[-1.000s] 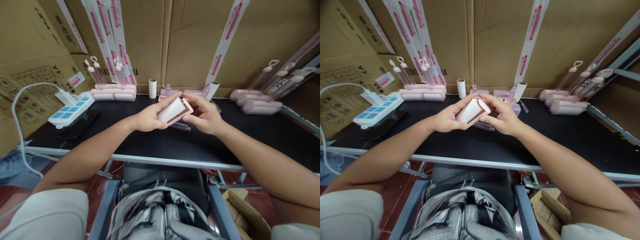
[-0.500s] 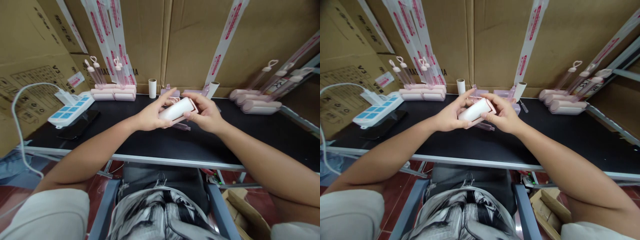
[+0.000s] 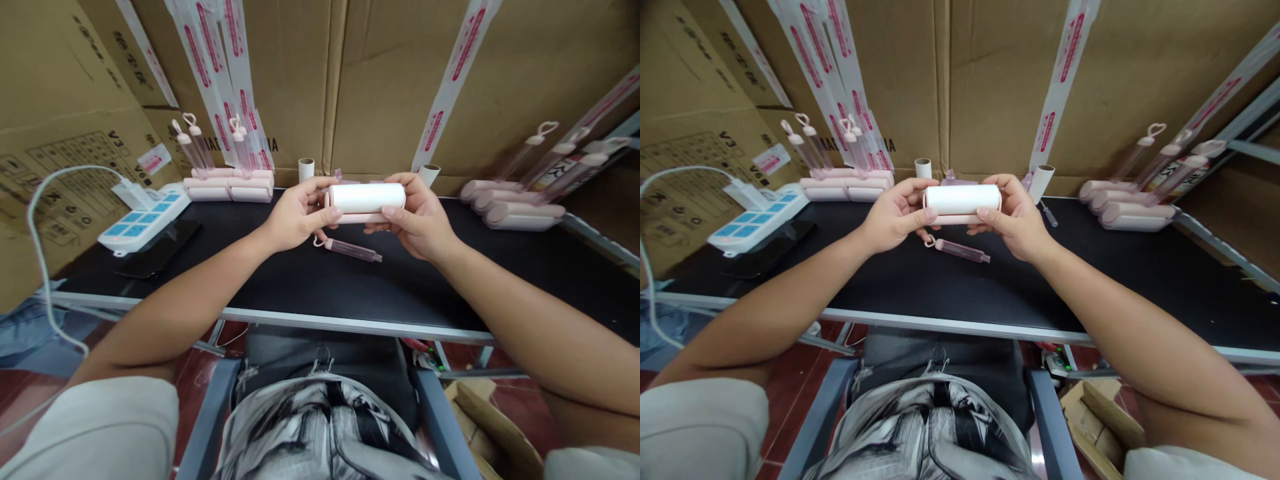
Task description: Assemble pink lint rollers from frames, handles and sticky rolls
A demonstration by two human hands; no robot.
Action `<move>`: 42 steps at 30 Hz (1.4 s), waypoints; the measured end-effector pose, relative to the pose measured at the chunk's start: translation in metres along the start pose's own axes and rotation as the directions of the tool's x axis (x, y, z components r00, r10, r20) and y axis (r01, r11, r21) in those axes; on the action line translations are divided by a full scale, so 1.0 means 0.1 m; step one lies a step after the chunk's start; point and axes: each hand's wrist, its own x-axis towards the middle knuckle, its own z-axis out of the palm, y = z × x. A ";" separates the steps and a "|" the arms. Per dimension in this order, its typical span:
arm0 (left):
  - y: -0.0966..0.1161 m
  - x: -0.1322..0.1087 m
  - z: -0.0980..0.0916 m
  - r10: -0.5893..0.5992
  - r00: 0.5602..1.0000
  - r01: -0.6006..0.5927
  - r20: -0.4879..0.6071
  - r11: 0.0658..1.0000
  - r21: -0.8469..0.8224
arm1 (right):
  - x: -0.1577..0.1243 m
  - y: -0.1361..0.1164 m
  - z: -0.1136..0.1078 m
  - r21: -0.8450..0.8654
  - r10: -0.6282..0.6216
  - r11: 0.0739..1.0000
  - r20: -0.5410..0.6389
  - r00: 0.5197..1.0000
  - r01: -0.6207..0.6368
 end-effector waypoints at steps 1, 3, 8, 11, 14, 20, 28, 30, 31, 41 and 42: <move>-0.02 0.01 0.00 0.023 1.000 -0.023 -0.009 1.000 0.006 | 0.00 -0.01 0.00 -0.009 0.014 1.000 0.015 1.000 -0.014; -0.04 0.02 -0.01 0.061 0.998 -0.061 -0.009 0.998 0.015 | 0.01 -0.02 -0.01 -0.065 0.035 0.997 0.064 0.997 -0.030; -0.12 0.05 0.00 0.076 0.997 -0.076 -0.009 0.997 0.023 | -0.01 -0.07 -0.05 -0.233 0.054 0.972 0.206 0.977 -0.005; -0.21 0.05 0.03 0.119 0.990 -0.113 -0.076 0.990 0.087 | 0.00 -0.05 -0.11 -0.291 0.054 0.957 0.200 0.978 0.006; -0.26 0.00 0.11 0.209 0.977 -0.178 -0.050 0.918 0.354 | 0.05 -0.01 -0.21 -0.223 0.043 0.975 0.114 0.993 -0.016; -0.18 -0.10 0.32 -0.135 0.928 -0.270 0.347 0.397 0.877 | 0.11 -0.02 -0.25 -0.066 0.101 0.993 0.029 0.994 -0.099; -0.13 -0.02 -0.02 0.109 0.952 -0.298 0.287 0.553 0.778 | 0.07 -0.21 -0.11 0.018 0.140 0.990 -0.093 0.986 -0.139; -0.09 -0.02 -0.11 0.307 0.921 -0.382 0.241 0.584 0.716 | 0.06 -0.22 -0.12 0.038 0.149 0.989 -0.097 0.984 -0.146; -0.07 -0.02 -0.13 0.384 0.898 -0.416 0.214 0.586 0.696 | 0.06 -0.22 -0.12 0.050 0.154 0.987 -0.096 0.983 -0.150; -0.04 -0.03 -0.07 0.492 0.849 -0.466 0.191 0.528 0.710 | 0.01 -0.27 -0.04 0.112 0.194 0.976 -0.045 0.980 -0.188; -0.03 -0.03 -0.07 0.483 0.856 -0.453 0.183 0.530 0.717 | 0.01 -0.27 -0.04 0.104 0.194 0.977 -0.045 0.980 -0.189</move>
